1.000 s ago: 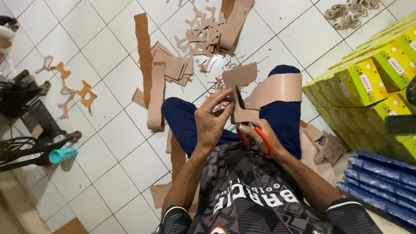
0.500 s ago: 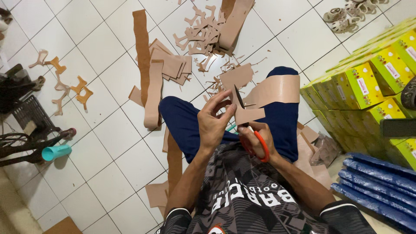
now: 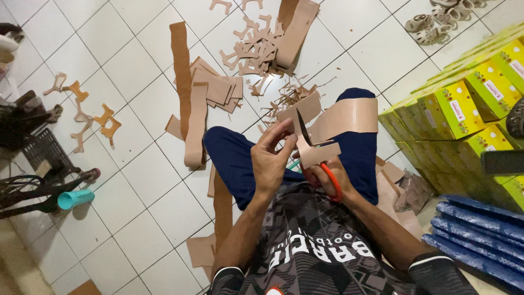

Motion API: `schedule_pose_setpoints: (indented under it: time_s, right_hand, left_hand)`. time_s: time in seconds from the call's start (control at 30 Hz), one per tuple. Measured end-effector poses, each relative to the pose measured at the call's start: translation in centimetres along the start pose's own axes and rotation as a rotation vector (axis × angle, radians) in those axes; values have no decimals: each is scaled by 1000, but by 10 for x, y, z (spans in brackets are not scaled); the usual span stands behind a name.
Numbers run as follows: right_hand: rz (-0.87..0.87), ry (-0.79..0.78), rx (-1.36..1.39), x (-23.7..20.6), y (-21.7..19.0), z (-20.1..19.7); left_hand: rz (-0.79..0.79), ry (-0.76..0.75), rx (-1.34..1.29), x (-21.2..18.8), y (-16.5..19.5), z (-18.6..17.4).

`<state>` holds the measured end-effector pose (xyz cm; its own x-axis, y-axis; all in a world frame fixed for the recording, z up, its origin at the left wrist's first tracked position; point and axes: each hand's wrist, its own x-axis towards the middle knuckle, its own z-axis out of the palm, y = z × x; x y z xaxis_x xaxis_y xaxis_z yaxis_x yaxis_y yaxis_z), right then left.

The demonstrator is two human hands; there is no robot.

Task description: The person sits on the floor and uses scissors to cut a long strip of tan material into small identical shapes. The cut pieces accumulate on the floor as the person continues cutting.

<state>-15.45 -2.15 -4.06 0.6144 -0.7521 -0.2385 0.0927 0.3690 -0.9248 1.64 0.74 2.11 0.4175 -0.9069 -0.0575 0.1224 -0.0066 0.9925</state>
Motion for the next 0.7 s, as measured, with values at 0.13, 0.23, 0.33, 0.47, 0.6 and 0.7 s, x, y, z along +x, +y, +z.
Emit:
schedule_pose_setpoints:
  time_s: [0.13, 0.23, 0.33, 0.47, 0.6, 0.7]
  right_hand:
    - [30, 4, 80, -5, -11, 5]
    - [88, 83, 48, -8, -13, 10]
    - [16, 83, -19, -8, -16, 10]
    - [140, 40, -123, -12, -24, 6]
    - [125, -59, -91, -5, -33, 6]
    - [186, -128, 41, 2, -39, 7]
  left_hand:
    - [11, -7, -19, -1, 2, 3]
    - [18, -1, -112, -2, 7, 7]
    - [-64, -40, -43, 9, 16, -2]
    - [-31, -109, 185, 35, 25, -28]
    - [-34, -204, 200, 30, 29, -30]
    - [-29, -219, 200, 23, 32, -27]
